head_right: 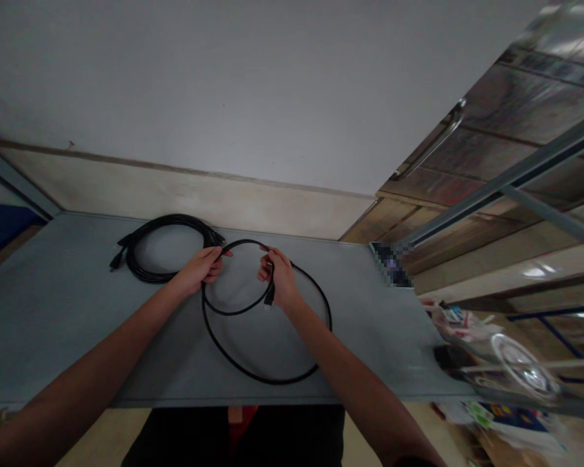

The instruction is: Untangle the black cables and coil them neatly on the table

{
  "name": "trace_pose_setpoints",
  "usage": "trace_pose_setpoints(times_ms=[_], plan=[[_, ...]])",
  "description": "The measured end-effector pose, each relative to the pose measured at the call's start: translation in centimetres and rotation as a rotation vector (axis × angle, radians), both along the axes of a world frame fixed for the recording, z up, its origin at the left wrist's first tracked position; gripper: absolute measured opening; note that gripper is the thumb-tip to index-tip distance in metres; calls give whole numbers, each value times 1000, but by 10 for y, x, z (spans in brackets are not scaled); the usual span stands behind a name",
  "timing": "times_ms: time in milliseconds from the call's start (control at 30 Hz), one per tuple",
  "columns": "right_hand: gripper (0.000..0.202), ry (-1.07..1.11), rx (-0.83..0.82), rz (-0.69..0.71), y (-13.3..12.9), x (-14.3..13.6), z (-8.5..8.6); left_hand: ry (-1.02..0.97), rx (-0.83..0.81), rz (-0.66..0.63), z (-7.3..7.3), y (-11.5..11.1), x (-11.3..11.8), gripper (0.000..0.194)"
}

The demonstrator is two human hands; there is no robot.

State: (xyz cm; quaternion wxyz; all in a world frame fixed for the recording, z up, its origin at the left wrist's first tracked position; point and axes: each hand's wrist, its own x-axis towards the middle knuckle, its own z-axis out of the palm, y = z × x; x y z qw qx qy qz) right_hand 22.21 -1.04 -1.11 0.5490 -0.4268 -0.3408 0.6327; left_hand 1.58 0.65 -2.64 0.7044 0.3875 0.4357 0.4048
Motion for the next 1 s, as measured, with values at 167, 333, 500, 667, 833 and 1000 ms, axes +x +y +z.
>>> trace_pose_setpoints(times_ms=[167, 333, 500, 667, 833, 1000], plan=[[22, -105, 8, 157, -3, 8, -2, -37, -51, -168, 8, -1, -6, 38], [37, -274, -73, 504, -10, 23, 7, 93, -52, -302, 7, -6, -1, 39], [31, -381, 7, 462, -9, 31, 0, 148, 63, -289, -6, -14, 15, 44], [35, -312, 94, 123, 0, 29, -9, 131, 150, -210, -9, -10, 17, 46], [40, -256, 159, -113, 0, 28, -5, 455, 459, -34, -4, -12, 27, 32], [37, -217, 222, -311, -4, 30, 1, 505, 504, -27, -5, -20, 33, 27]])
